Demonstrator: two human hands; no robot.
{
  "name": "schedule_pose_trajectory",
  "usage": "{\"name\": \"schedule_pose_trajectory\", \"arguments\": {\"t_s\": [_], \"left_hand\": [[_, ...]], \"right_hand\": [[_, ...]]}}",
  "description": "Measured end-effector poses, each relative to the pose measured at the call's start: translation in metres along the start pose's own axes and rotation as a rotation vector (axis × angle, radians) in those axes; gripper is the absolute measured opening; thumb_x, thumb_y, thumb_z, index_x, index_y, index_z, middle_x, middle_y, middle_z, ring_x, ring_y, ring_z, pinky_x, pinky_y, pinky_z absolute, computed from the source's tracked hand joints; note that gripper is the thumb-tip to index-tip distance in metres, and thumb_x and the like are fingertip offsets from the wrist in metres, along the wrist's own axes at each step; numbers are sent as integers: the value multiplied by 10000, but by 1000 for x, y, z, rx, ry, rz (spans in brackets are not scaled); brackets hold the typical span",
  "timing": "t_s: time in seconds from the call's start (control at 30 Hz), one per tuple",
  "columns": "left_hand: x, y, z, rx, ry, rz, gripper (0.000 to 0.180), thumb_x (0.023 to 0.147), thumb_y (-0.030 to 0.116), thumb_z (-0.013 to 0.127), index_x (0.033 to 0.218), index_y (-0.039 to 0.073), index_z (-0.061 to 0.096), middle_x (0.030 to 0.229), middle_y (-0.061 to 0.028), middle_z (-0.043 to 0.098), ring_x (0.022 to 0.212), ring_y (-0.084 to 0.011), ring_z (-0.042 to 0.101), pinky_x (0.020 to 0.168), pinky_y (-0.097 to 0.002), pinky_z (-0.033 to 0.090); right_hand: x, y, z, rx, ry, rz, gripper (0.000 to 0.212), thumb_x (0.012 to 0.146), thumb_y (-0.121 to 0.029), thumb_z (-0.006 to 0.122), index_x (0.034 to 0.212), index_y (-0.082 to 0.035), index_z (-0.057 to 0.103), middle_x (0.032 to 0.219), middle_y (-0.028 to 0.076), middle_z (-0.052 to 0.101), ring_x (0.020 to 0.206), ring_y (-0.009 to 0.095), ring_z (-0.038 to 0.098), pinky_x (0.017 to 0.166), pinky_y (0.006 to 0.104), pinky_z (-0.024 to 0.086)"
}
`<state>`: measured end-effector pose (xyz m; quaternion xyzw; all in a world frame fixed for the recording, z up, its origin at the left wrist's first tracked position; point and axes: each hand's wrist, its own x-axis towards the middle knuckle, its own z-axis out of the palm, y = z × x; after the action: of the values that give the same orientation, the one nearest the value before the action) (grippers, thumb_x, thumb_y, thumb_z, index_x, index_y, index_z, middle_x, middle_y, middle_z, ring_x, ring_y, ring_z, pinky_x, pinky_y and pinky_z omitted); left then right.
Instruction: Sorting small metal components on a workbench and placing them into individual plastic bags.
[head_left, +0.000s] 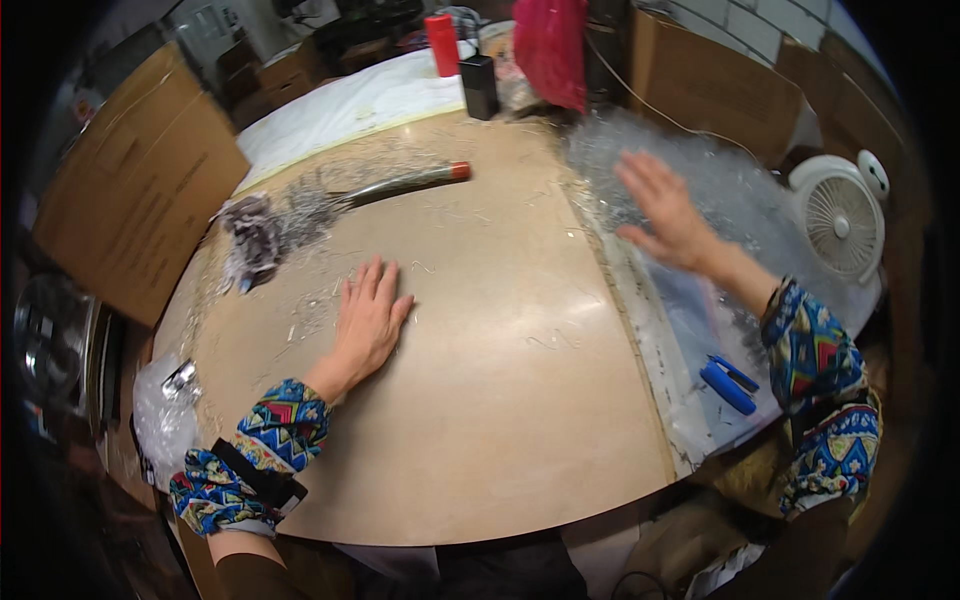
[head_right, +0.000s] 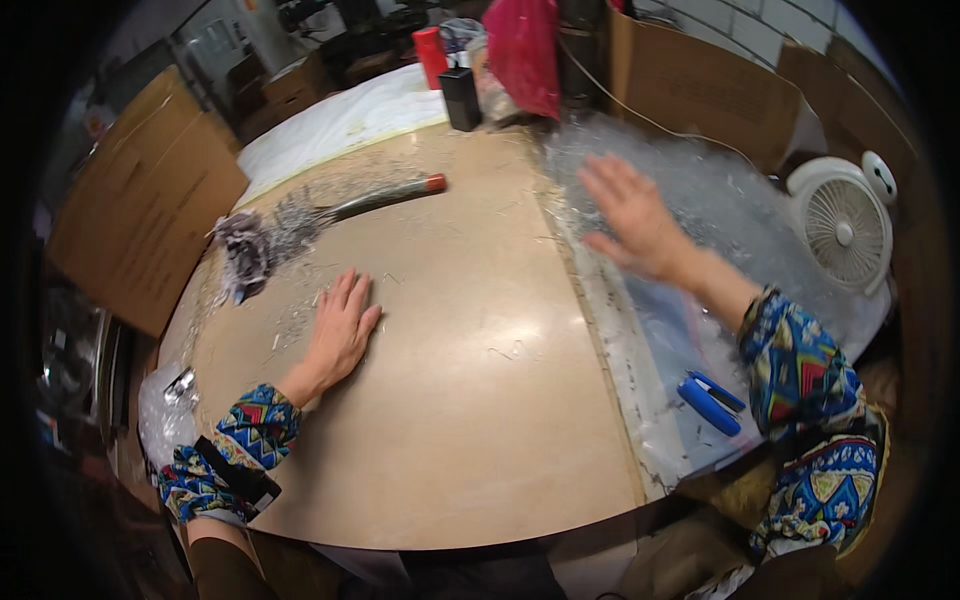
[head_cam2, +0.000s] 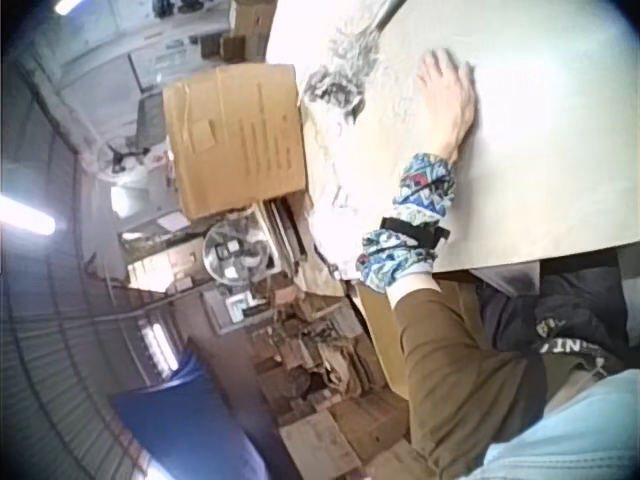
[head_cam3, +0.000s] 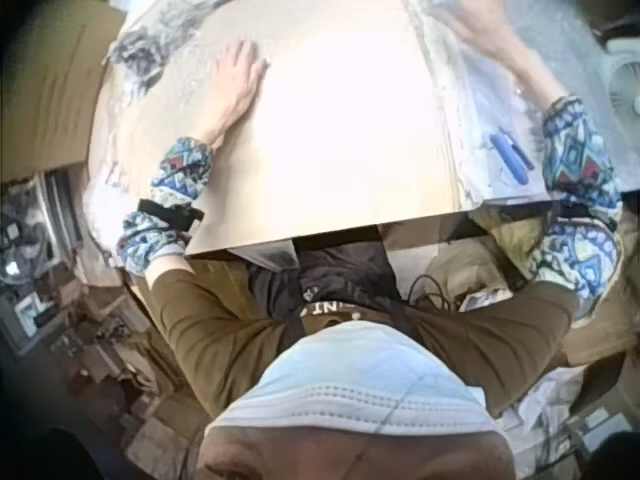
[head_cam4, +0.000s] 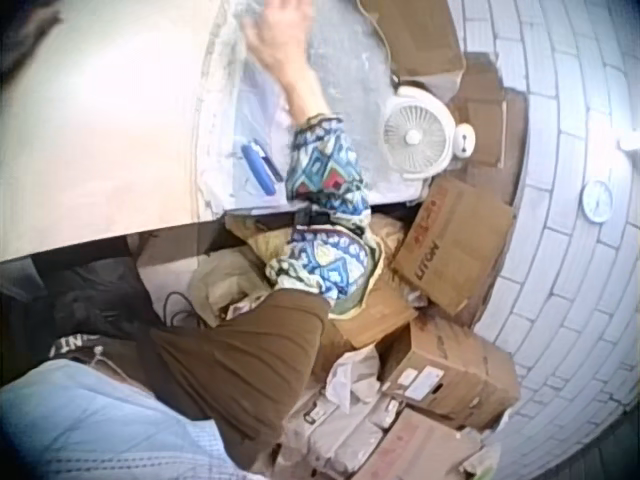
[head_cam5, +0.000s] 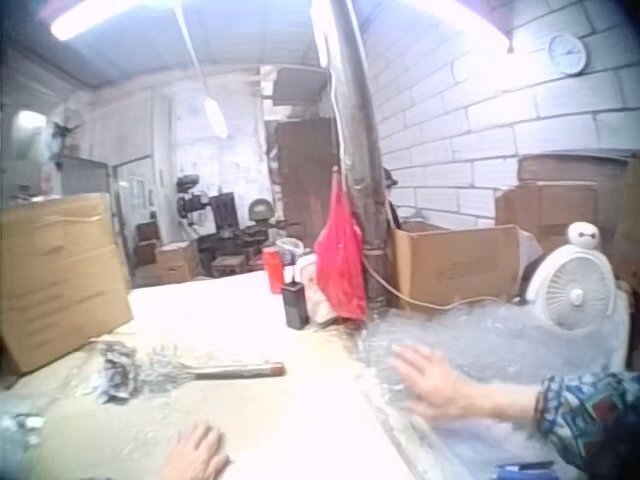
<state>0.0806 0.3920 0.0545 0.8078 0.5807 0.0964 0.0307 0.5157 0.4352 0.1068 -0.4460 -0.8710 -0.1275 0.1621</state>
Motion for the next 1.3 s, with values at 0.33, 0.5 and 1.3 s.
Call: {"name": "schedule_pose_trajectory", "arguments": {"t_s": [0.33, 0.5, 1.3], "left_hand": [[-98, -113, -9, -262, 122, -284, 652, 969, 367, 486, 1427, -57, 299, 1495, -303, 250, 1406, -428, 218, 1153, -477, 198], [-60, -175, -29, -300, 355, -352, 672, 950, 357, 525, 1422, -65, 301, 1482, -300, 283, 1393, -421, 255, 1157, -434, 215], [-75, -139, -59, -975, 211, -274, 296, 778, 168, 685, 1032, 16, 675, 833, -109, 692, 794, -160, 652, 742, -320, 516]], "right_hand": [[143, -159, 132, 477, -56, 72, 616, 988, -384, 442, 1412, 49, 330, 1443, 286, 362, 1374, 446, 282, 1144, 512, 203], [216, -133, 168, 2, 193, 181, 447, 942, -246, 509, 1332, -31, 467, 1340, 245, 478, 1286, 381, 414, 1080, 474, 327], [164, -265, -68, 1763, 723, 231, 340, 977, -346, 560, 750, -118, 449, 539, -24, 387, 444, 97, 417, 437, 260, 362]]}}
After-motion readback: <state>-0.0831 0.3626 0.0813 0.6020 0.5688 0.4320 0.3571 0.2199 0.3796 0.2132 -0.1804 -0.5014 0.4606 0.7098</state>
